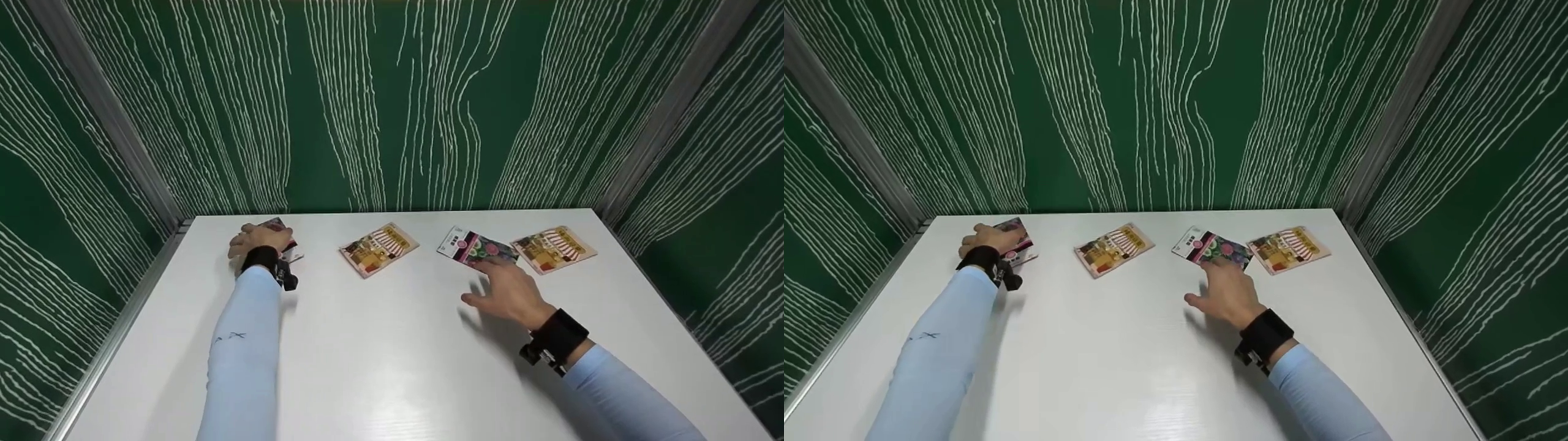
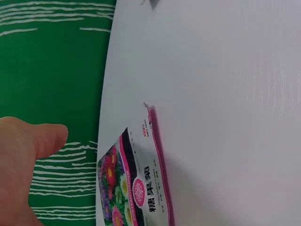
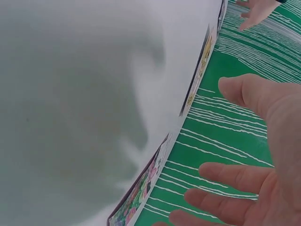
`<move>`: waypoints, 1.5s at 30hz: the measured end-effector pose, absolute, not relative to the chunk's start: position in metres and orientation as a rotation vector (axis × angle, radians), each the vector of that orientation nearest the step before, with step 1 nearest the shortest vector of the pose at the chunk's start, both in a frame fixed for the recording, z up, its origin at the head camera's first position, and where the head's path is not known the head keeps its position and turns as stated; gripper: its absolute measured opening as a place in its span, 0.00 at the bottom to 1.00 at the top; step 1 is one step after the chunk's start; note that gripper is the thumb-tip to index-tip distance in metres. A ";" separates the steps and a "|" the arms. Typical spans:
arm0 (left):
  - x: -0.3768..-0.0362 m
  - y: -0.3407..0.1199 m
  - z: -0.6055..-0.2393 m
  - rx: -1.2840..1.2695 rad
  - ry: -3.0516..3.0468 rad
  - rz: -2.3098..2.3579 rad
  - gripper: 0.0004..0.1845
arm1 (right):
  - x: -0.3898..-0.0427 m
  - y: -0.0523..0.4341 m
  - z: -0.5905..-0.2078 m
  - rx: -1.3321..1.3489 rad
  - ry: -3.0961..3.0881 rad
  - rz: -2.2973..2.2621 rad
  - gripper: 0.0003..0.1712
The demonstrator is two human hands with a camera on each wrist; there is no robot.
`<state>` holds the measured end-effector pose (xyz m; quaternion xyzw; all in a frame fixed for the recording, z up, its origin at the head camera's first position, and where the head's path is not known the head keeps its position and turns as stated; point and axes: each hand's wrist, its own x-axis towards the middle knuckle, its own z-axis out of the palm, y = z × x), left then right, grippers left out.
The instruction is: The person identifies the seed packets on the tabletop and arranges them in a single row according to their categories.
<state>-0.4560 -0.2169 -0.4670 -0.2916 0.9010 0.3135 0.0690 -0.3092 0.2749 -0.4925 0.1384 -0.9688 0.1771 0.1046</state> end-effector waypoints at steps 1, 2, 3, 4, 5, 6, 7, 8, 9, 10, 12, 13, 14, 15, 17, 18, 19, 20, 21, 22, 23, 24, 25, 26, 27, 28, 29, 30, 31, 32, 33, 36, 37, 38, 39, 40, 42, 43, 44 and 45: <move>-0.458 -0.218 -0.470 -0.893 2.697 0.927 0.64 | -0.309 0.275 -0.492 0.407 -2.861 0.513 0.43; -0.460 -0.220 -0.472 -0.899 2.683 0.913 0.66 | -0.309 0.274 -0.492 0.408 -2.865 0.505 0.43; -0.459 -0.221 -0.473 -0.905 2.674 0.901 0.66 | -0.308 0.273 -0.493 0.408 -2.869 0.503 0.44; -0.457 -0.221 -0.472 -0.907 2.668 0.885 0.67 | -0.308 0.273 -0.493 0.411 -2.872 0.501 0.44; -0.455 -0.221 -0.471 -0.905 2.666 0.859 0.68 | -0.308 0.272 -0.493 0.414 -2.874 0.498 0.45; -0.454 -0.222 -0.471 -0.898 2.661 0.837 0.69 | -0.308 0.271 -0.493 0.415 -2.875 0.497 0.45; -0.450 -0.219 -0.468 -0.894 2.663 0.823 0.69 | -0.308 0.271 -0.493 0.414 -2.875 0.497 0.45; -0.447 -0.216 -0.465 -0.891 2.670 0.803 0.69 | -0.308 0.270 -0.493 0.412 -2.874 0.497 0.46; -0.443 -0.212 -0.462 -0.895 2.680 0.775 0.68 | -0.308 0.269 -0.493 0.409 -2.873 0.498 0.46; -0.439 -0.209 -0.459 -0.899 2.685 0.751 0.68 | -0.308 0.269 -0.494 0.405 -2.874 0.497 0.47; -0.434 -0.202 -0.455 -0.904 2.707 0.709 0.68 | -0.308 0.268 -0.494 0.400 -2.875 0.494 0.48; -0.430 -0.198 -0.453 -0.913 2.725 0.687 0.67 | -0.308 0.267 -0.494 0.398 -2.877 0.491 0.49; -0.432 -0.198 -0.454 -0.912 2.734 0.665 0.68 | -0.307 0.267 -0.493 0.398 -2.878 0.488 0.49; -0.434 -0.200 -0.457 -0.906 2.743 0.641 0.68 | -0.307 0.267 -0.494 0.399 -2.880 0.486 0.49; -0.441 -0.205 -0.464 -0.880 2.763 0.589 0.69 | -0.306 0.266 -0.493 0.402 -2.880 0.482 0.50; -0.445 -0.207 -0.468 -0.868 2.774 0.565 0.69 | -0.305 0.265 -0.493 0.402 -2.879 0.480 0.49; -0.449 -0.211 -0.472 -0.864 2.776 0.552 0.70 | -0.305 0.265 -0.494 0.407 -2.875 0.476 0.49; -0.453 -0.214 -0.475 -0.863 2.775 0.549 0.69 | -0.304 0.265 -0.494 0.411 -2.871 0.473 0.49; -0.456 -0.216 -0.477 -0.867 2.776 0.550 0.69 | -0.303 0.265 -0.494 0.414 -2.866 0.471 0.49; -0.459 -0.218 -0.480 -0.872 2.774 0.559 0.69 | -0.303 0.265 -0.494 0.417 -2.861 0.470 0.48; -0.461 -0.219 -0.481 -0.881 2.772 0.567 0.69 | -0.302 0.265 -0.495 0.420 -2.857 0.468 0.48; -0.465 -0.222 -0.484 -0.883 2.764 0.585 0.69 | -0.301 0.265 -0.495 0.423 -2.854 0.468 0.48; -0.466 -0.224 -0.485 -0.887 2.758 0.606 0.70 | -0.301 0.265 -0.495 0.427 -2.853 0.466 0.48; -0.468 -0.226 -0.487 -0.882 2.753 0.620 0.70 | -0.300 0.265 -0.496 0.423 -2.859 0.469 0.48; -0.468 -0.227 -0.488 -0.877 2.749 0.631 0.71 | -0.300 0.264 -0.497 0.421 -2.866 0.472 0.48; -0.468 -0.229 -0.490 -0.866 2.753 0.635 0.70 | -0.299 0.264 -0.497 0.418 -2.874 0.473 0.48; -0.467 -0.230 -0.491 -0.860 2.757 0.651 0.68 | -0.299 0.264 -0.497 0.415 -2.882 0.469 0.48; -0.465 -0.231 -0.492 -0.859 2.760 0.676 0.66 | -0.298 0.263 -0.498 0.413 -2.888 0.465 0.48; -0.464 -0.233 -0.494 -0.859 2.766 0.706 0.64 | -0.299 0.263 -0.498 0.411 -2.892 0.463 0.48; -0.462 -0.234 -0.495 -0.866 2.766 0.752 0.62 | -0.298 0.263 -0.498 0.411 -2.893 0.458 0.48; -0.460 -0.235 -0.496 -0.869 2.770 0.793 0.61 | -0.298 0.263 -0.498 0.414 -2.889 0.452 0.48; -0.458 -0.241 -0.501 -0.898 2.743 0.976 0.61 | -0.299 0.265 -0.499 0.419 -2.878 0.454 0.48; -0.458 -0.243 -0.503 -0.900 2.730 1.039 0.61 | -0.299 0.266 -0.499 0.419 -2.875 0.472 0.47; -0.459 -0.245 -0.505 -0.900 2.716 1.097 0.62 | -0.299 0.267 -0.499 0.421 -2.874 0.495 0.47; -0.460 -0.248 -0.508 -0.891 2.709 1.137 0.61 | -0.300 0.267 -0.500 0.418 -2.876 0.528 0.47; -0.462 -0.252 -0.511 -0.884 2.700 1.181 0.60 | -0.301 0.268 -0.501 0.416 -2.878 0.565 0.46; -0.469 -0.260 -0.520 -0.862 2.689 1.250 0.58 | -0.302 0.270 -0.502 0.416 -2.880 0.643 0.45; -0.472 -0.265 -0.524 -0.845 2.690 1.271 0.56 | -0.302 0.270 -0.502 0.413 -2.881 0.678 0.45; -0.476 -0.269 -0.529 -0.831 2.689 1.289 0.55 | -0.303 0.271 -0.502 0.410 -2.882 0.706 0.45; -0.479 -0.273 -0.533 -0.817 2.686 1.304 0.54 | -0.303 0.272 -0.502 0.404 -2.885 0.728 0.45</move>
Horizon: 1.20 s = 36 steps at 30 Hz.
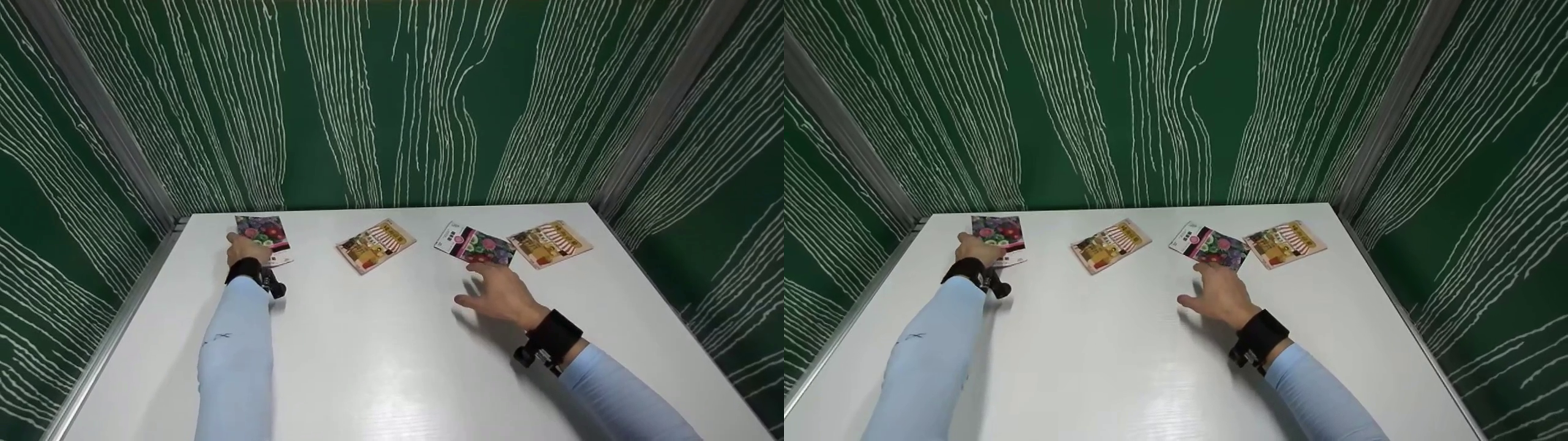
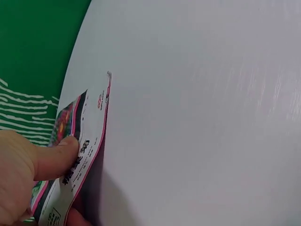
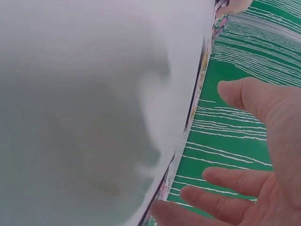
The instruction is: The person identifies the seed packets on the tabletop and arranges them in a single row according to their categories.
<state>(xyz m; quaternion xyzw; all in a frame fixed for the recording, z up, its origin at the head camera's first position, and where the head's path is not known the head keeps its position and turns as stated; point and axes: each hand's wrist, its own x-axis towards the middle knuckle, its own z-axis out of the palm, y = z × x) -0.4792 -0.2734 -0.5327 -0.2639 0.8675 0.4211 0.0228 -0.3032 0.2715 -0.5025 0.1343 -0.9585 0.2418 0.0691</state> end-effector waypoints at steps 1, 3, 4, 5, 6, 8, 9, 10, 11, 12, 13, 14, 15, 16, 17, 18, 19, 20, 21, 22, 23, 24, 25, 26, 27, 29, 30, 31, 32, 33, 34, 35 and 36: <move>-0.483 -0.278 -0.537 -0.805 2.686 1.318 0.54 | -0.304 0.272 -0.502 0.403 -2.887 0.744 0.44; -0.484 -0.282 -0.538 -0.786 2.686 1.341 0.53 | -0.304 0.273 -0.502 0.399 -2.891 0.767 0.44; -0.485 -0.284 -0.539 -0.778 2.698 1.348 0.52 | -0.304 0.273 -0.501 0.398 -2.891 0.780 0.43; -0.485 -0.286 -0.539 -0.775 2.709 1.356 0.51 | -0.304 0.273 -0.500 0.399 -2.891 0.791 0.43; -0.483 -0.286 -0.537 -0.775 2.717 1.368 0.51 | -0.304 0.274 -0.500 0.402 -2.890 0.800 0.43; -0.474 -0.283 -0.527 -0.772 2.727 1.392 0.47 | -0.304 0.274 -0.498 0.409 -2.887 0.813 0.42; -0.470 -0.282 -0.522 -0.773 2.728 1.408 0.46 | -0.304 0.274 -0.497 0.411 -2.886 0.818 0.42; -0.465 -0.281 -0.516 -0.767 2.735 1.420 0.45 | -0.304 0.274 -0.496 0.411 -2.887 0.823 0.42; -0.458 -0.278 -0.508 -0.763 2.726 1.440 0.44 | -0.304 0.274 -0.496 0.411 -2.890 0.824 0.42; -0.452 -0.275 -0.501 -0.754 2.722 1.451 0.43 | -0.304 0.275 -0.496 0.410 -2.891 0.826 0.42; -0.448 -0.273 -0.495 -0.746 2.715 1.461 0.42 | -0.304 0.275 -0.495 0.409 -2.893 0.827 0.42; -0.447 -0.275 -0.493 -0.744 2.711 1.473 0.41 | -0.304 0.276 -0.495 0.408 -2.895 0.828 0.42; -0.454 -0.281 -0.500 -0.729 2.718 1.476 0.41 | -0.303 0.276 -0.495 0.408 -2.895 0.829 0.42; -0.462 -0.287 -0.508 -0.718 2.725 1.477 0.41 | -0.303 0.277 -0.495 0.409 -2.894 0.828 0.42; -0.472 -0.295 -0.518 -0.714 2.727 1.482 0.41 | -0.303 0.277 -0.495 0.409 -2.892 0.827 0.41; -0.484 -0.304 -0.530 -0.708 2.734 1.479 0.41 | -0.302 0.278 -0.495 0.410 -2.888 0.825 0.41; -0.496 -0.313 -0.542 -0.711 2.737 1.486 0.41 | -0.302 0.278 -0.495 0.411 -2.887 0.823 0.41; -0.509 -0.322 -0.555 -0.708 2.748 1.486 0.41 | -0.301 0.278 -0.495 0.411 -2.886 0.822 0.41; -0.519 -0.328 -0.566 -0.700 2.764 1.484 0.41 | -0.301 0.278 -0.495 0.410 -2.886 0.822 0.41; -0.522 -0.329 -0.570 -0.699 2.765 1.489 0.41 | -0.300 0.277 -0.495 0.408 -2.888 0.821 0.41; -0.525 -0.329 -0.573 -0.690 2.769 1.492 0.41 | -0.300 0.277 -0.495 0.405 -2.891 0.821 0.40; -0.526 -0.328 -0.574 -0.674 2.772 1.494 0.41 | -0.299 0.276 -0.495 0.403 -2.895 0.821 0.41; -0.525 -0.325 -0.574 -0.652 2.780 1.493 0.42 | -0.298 0.276 -0.495 0.401 -2.898 0.822 0.40; -0.523 -0.321 -0.572 -0.627 2.792 1.486 0.43 | -0.297 0.276 -0.495 0.400 -2.899 0.820 0.40; -0.512 -0.315 -0.564 -0.590 2.786 1.494 0.42 | -0.297 0.276 -0.495 0.399 -2.900 0.819 0.40; -0.506 -0.305 -0.559 -0.531 2.810 1.481 0.44 | -0.295 0.275 -0.495 0.402 -2.896 0.817 0.40; -0.503 -0.301 -0.556 -0.511 2.820 1.476 0.45 | -0.295 0.275 -0.495 0.404 -2.893 0.816 0.39; -0.502 -0.297 -0.554 -0.487 2.831 1.465 0.45 | -0.294 0.275 -0.495 0.405 -2.889 0.813 0.39; -0.501 -0.294 -0.553 -0.466 2.838 1.463 0.45 | -0.294 0.275 -0.495 0.406 -2.886 0.808 0.38; -0.501 -0.292 -0.553 -0.438 2.846 1.451 0.45 | -0.293 0.275 -0.495 0.409 -2.884 0.804 0.38; -0.508 -0.292 -0.559 -0.427 2.868 1.434 0.46 | -0.292 0.275 -0.495 0.414 -2.878 0.804 0.38; -0.509 -0.292 -0.561 -0.410 2.873 1.427 0.47 | -0.292 0.275 -0.495 0.419 -2.872 0.804 0.37; -0.510 -0.291 -0.561 -0.390 2.875 1.415 0.48 | -0.291 0.275 -0.495 0.424 -2.866 0.801 0.37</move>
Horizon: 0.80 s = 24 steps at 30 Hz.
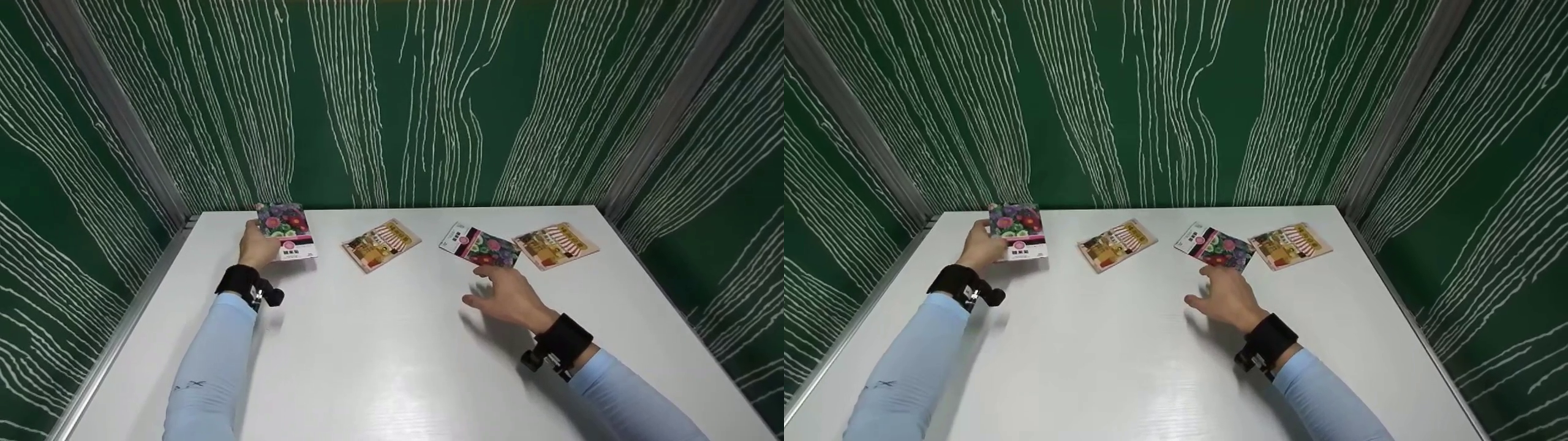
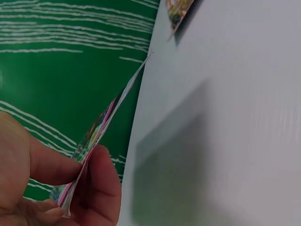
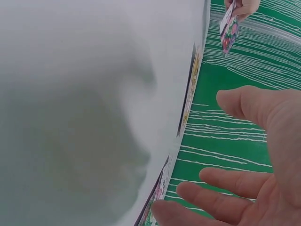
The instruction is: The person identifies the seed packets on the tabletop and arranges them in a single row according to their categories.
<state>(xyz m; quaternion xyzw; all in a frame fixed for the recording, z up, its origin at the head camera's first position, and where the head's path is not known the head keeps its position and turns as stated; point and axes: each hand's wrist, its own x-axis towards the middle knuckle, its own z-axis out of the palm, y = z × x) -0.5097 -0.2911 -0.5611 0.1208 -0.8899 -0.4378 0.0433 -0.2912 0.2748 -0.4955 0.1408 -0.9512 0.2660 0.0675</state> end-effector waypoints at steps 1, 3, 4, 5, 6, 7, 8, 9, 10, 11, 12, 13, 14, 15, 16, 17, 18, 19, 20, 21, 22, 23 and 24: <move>-0.509 -0.288 -0.559 0.344 -2.737 -1.351 0.49 | -0.290 0.275 -0.495 0.428 -2.861 0.802 0.37; -0.504 -0.281 -0.554 0.321 -2.756 -1.369 0.51 | -0.288 0.277 -0.496 0.431 -2.851 0.808 0.36; -0.498 -0.275 -0.549 0.325 -2.754 -1.379 0.52 | -0.287 0.277 -0.495 0.430 -2.847 0.813 0.36; -0.491 -0.268 -0.542 0.328 -2.753 -1.394 0.53 | -0.286 0.278 -0.495 0.426 -2.848 0.814 0.36; -0.480 -0.260 -0.531 0.320 -2.751 -1.441 0.53 | -0.285 0.279 -0.495 0.420 -2.849 0.820 0.36; -0.467 -0.252 -0.519 0.313 -2.739 -1.500 0.53 | -0.284 0.279 -0.495 0.417 -2.851 0.825 0.36; -0.455 -0.244 -0.509 0.301 -2.714 -1.548 0.53 | -0.284 0.279 -0.495 0.415 -2.853 0.828 0.36; -0.441 -0.235 -0.496 0.281 -2.699 -1.602 0.53 | -0.283 0.280 -0.495 0.416 -2.854 0.830 0.36; -0.429 -0.228 -0.487 0.263 -2.673 -1.639 0.54 | -0.282 0.280 -0.495 0.411 -2.855 0.832 0.36; -0.417 -0.221 -0.477 0.230 -2.660 -1.686 0.54 | -0.282 0.280 -0.495 0.409 -2.857 0.835 0.36; -0.406 -0.215 -0.469 0.190 -2.655 -1.713 0.54 | -0.282 0.280 -0.495 0.408 -2.857 0.836 0.36; -0.397 -0.210 -0.464 0.164 -2.646 -1.718 0.54 | -0.282 0.280 -0.495 0.415 -2.857 0.833 0.36; -0.392 -0.207 -0.461 0.139 -2.646 -1.711 0.55 | -0.282 0.279 -0.495 0.411 -2.861 0.836 0.36; -0.387 -0.204 -0.460 0.118 -2.651 -1.697 0.55 | -0.282 0.279 -0.495 0.415 -2.863 0.834 0.37; -0.384 -0.201 -0.459 0.098 -2.655 -1.687 0.55 | -0.282 0.279 -0.495 0.413 -2.866 0.838 0.36; -0.381 -0.197 -0.459 0.079 -2.655 -1.681 0.55 | -0.282 0.279 -0.495 0.417 -2.869 0.839 0.36; -0.378 -0.194 -0.459 0.069 -2.655 -1.684 0.55 | -0.282 0.279 -0.495 0.418 -2.871 0.840 0.36; -0.377 -0.191 -0.460 0.063 -2.653 -1.694 0.54 | -0.282 0.279 -0.495 0.420 -2.873 0.843 0.36; -0.375 -0.188 -0.461 0.058 -2.657 -1.699 0.54 | -0.282 0.278 -0.494 0.418 -2.874 0.848 0.36; -0.373 -0.185 -0.461 0.052 -2.661 -1.707 0.52 | -0.281 0.278 -0.494 0.430 -2.872 0.841 0.36; -0.370 -0.181 -0.461 0.041 -2.667 -1.715 0.51 | -0.281 0.278 -0.493 0.426 -2.871 0.846 0.36; -0.368 -0.179 -0.462 0.032 -2.674 -1.729 0.51 | -0.281 0.278 -0.493 0.430 -2.868 0.845 0.36; -0.365 -0.176 -0.463 0.027 -2.685 -1.750 0.50 | -0.281 0.278 -0.492 0.429 -2.865 0.847 0.36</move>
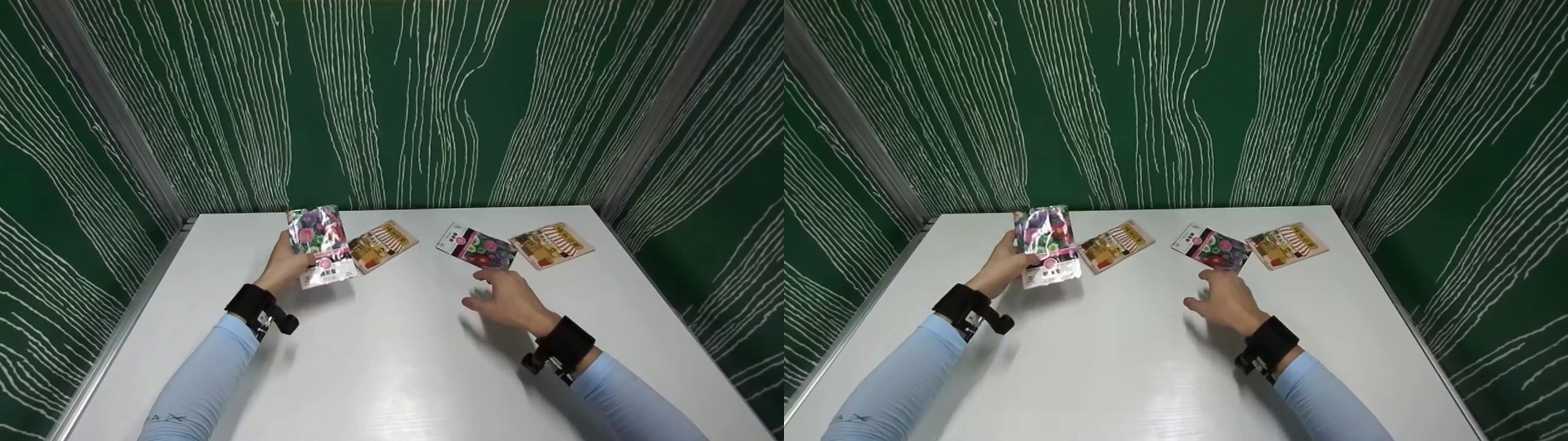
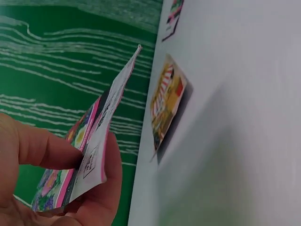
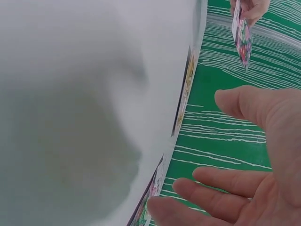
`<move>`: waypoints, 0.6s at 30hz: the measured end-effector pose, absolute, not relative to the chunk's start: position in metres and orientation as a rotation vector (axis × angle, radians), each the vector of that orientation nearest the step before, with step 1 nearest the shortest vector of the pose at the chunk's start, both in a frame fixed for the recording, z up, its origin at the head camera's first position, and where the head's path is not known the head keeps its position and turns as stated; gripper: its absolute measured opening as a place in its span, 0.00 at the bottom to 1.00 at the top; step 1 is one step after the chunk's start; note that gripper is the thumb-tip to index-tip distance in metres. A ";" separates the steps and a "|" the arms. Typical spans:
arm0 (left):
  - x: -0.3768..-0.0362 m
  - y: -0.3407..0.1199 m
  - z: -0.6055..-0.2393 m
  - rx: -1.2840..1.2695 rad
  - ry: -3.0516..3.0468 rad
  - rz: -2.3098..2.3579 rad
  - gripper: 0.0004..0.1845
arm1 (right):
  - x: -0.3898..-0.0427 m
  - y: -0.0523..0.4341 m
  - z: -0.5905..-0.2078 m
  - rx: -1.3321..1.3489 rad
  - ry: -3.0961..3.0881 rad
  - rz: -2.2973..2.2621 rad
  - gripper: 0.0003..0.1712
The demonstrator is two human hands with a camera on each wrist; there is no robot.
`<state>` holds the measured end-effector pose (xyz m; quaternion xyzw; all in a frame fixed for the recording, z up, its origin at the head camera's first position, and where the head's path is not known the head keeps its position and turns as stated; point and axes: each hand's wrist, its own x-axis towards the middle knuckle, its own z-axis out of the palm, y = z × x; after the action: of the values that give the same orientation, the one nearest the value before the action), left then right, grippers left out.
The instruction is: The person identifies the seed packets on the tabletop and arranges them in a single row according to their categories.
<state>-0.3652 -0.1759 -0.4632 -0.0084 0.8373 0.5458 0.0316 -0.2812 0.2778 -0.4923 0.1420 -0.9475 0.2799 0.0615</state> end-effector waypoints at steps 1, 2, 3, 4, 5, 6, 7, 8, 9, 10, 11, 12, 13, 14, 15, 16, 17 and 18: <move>-0.362 -0.173 -0.465 -0.021 2.552 1.681 0.49 | -0.281 0.278 -0.492 0.432 -2.863 0.847 0.36; -0.358 -0.171 -0.466 -0.012 2.526 1.680 0.48 | -0.281 0.277 -0.492 0.433 -2.862 0.847 0.36; -0.354 -0.169 -0.469 -0.008 2.495 1.680 0.47 | -0.280 0.277 -0.492 0.434 -2.861 0.847 0.35; -0.350 -0.167 -0.472 -0.007 2.452 1.696 0.47 | -0.280 0.277 -0.492 0.436 -2.860 0.847 0.35; -0.346 -0.165 -0.475 -0.012 2.409 1.714 0.46 | -0.280 0.277 -0.492 0.440 -2.858 0.846 0.35; -0.342 -0.163 -0.479 -0.011 2.375 1.721 0.45 | -0.280 0.277 -0.492 0.446 -2.857 0.844 0.35; -0.338 -0.161 -0.482 -0.012 2.344 1.730 0.44 | -0.280 0.276 -0.492 0.451 -2.856 0.840 0.34; -0.334 -0.159 -0.485 -0.006 2.318 1.739 0.44 | -0.280 0.276 -0.492 0.456 -2.853 0.836 0.34; -0.331 -0.158 -0.488 -0.007 2.293 1.745 0.44 | -0.280 0.276 -0.492 0.459 -2.851 0.832 0.34; -0.328 -0.156 -0.490 -0.004 2.278 1.746 0.44 | -0.280 0.275 -0.492 0.471 -2.846 0.822 0.34; -0.325 -0.154 -0.492 0.004 2.281 1.728 0.44 | -0.280 0.275 -0.492 0.466 -2.845 0.824 0.34; -0.322 -0.153 -0.494 0.006 2.283 1.710 0.45 | -0.280 0.275 -0.492 0.471 -2.842 0.818 0.34; -0.319 -0.151 -0.495 0.006 2.284 1.697 0.45 | -0.280 0.274 -0.491 0.469 -2.841 0.816 0.34; -0.317 -0.148 -0.496 0.014 2.295 1.678 0.46 | -0.279 0.274 -0.491 0.473 -2.841 0.813 0.34; -0.314 -0.147 -0.497 0.015 2.309 1.655 0.46 | -0.279 0.274 -0.490 0.473 -2.842 0.812 0.34; -0.312 -0.145 -0.498 0.024 2.314 1.642 0.46 | -0.279 0.274 -0.489 0.478 -2.842 0.811 0.34; -0.309 -0.143 -0.499 0.037 2.311 1.641 0.47 | -0.279 0.273 -0.489 0.471 -2.847 0.818 0.34; -0.306 -0.141 -0.500 0.042 2.317 1.635 0.47 | -0.278 0.273 -0.488 0.473 -2.849 0.820 0.34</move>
<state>-0.3062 -0.1414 -0.4999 0.0145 0.8075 0.5698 0.1522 -0.2782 0.2727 -0.4881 0.1573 -0.9467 0.2723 0.0696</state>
